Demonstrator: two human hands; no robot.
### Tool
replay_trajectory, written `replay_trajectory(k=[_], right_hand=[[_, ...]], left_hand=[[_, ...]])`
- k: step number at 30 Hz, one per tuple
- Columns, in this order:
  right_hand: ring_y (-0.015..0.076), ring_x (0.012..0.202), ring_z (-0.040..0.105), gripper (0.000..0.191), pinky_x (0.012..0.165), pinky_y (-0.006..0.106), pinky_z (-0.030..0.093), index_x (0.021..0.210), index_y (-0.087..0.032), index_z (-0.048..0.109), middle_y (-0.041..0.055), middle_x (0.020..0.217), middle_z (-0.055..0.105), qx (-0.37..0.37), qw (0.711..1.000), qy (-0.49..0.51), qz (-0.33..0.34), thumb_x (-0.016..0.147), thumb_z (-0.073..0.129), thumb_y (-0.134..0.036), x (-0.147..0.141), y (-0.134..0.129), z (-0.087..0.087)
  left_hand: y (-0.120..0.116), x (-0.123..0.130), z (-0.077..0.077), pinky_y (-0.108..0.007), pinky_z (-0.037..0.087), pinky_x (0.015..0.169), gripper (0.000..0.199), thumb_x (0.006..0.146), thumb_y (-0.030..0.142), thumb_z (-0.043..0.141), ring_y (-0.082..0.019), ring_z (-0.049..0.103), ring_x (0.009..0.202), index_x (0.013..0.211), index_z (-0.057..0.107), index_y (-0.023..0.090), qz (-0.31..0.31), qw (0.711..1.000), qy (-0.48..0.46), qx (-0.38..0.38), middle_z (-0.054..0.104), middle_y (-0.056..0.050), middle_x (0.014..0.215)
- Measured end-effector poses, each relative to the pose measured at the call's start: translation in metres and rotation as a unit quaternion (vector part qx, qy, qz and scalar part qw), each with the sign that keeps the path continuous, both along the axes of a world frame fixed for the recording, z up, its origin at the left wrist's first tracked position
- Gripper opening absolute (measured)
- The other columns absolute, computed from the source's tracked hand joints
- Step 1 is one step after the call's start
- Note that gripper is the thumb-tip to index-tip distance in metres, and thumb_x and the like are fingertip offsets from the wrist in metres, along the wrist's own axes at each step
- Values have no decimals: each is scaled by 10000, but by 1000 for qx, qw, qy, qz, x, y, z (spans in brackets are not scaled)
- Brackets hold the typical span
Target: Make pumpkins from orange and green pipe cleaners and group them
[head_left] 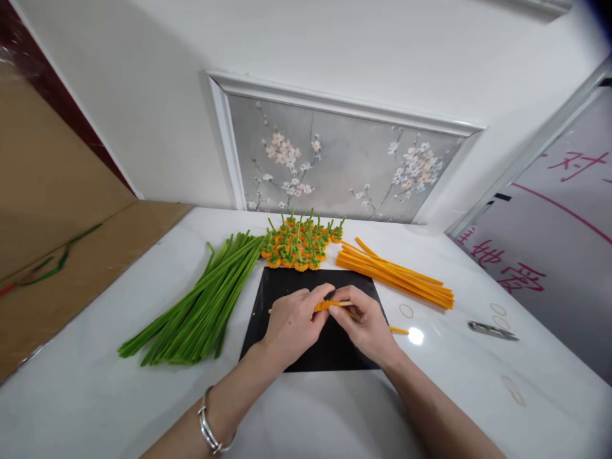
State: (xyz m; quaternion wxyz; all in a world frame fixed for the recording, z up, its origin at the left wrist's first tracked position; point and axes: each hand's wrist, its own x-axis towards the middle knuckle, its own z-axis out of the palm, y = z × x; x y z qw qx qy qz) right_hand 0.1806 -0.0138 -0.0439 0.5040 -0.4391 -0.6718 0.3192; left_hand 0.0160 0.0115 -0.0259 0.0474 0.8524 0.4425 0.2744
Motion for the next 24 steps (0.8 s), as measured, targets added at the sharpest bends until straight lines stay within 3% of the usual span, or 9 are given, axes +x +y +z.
replay_trajectory(k=[4, 11, 15, 20, 24], right_hand=[[169, 813, 589, 79, 745, 298, 494, 882, -204, 599, 34, 887, 601, -10, 1000, 27, -9, 882, 561, -273, -4, -2, 0], [138, 707, 542, 113, 663, 261, 465, 778, -193, 560, -4, 755, 560, -29, 995, 87, -40, 857, 573, -272, -15, -3, 0], [132, 683, 534, 152, 645, 256, 462, 755, -194, 539, -10, 739, 546, -49, 992, 117, -27, 851, 589, -300, -15, -3, 1], [172, 831, 579, 122, 747, 294, 482, 904, -201, 598, 41, 924, 618, -49, 997, 54, 21, 872, 579, -317, -4, -4, 8], [164, 802, 585, 123, 735, 289, 484, 937, -203, 598, 39, 927, 629, -70, 996, 46, 28, 876, 581, -309, -1, -4, 9]], left_hand=[[0, -1, -3, -254, 437, 565, 366, 839, 172, 569, -167, 636, 655, 1193, 606, 255, -2, 996, 9, 90, 682, -7, 743], [1, -1, -4, -284, 416, 557, 332, 905, 152, 499, -170, 593, 640, 1227, 577, 166, -56, 980, 16, 190, 687, -3, 698], [0, -1, -5, -277, 419, 561, 355, 906, 153, 494, -169, 592, 646, 1253, 564, 163, -67, 981, 32, 177, 680, -10, 703], [1, -1, -8, -242, 428, 554, 425, 855, 180, 548, -143, 585, 596, 1274, 573, 243, 8, 996, -17, 82, 628, 1, 679], [1, 0, -8, -240, 433, 563, 475, 833, 166, 558, -142, 583, 598, 1296, 558, 271, 13, 998, -25, 57, 610, 9, 677]])
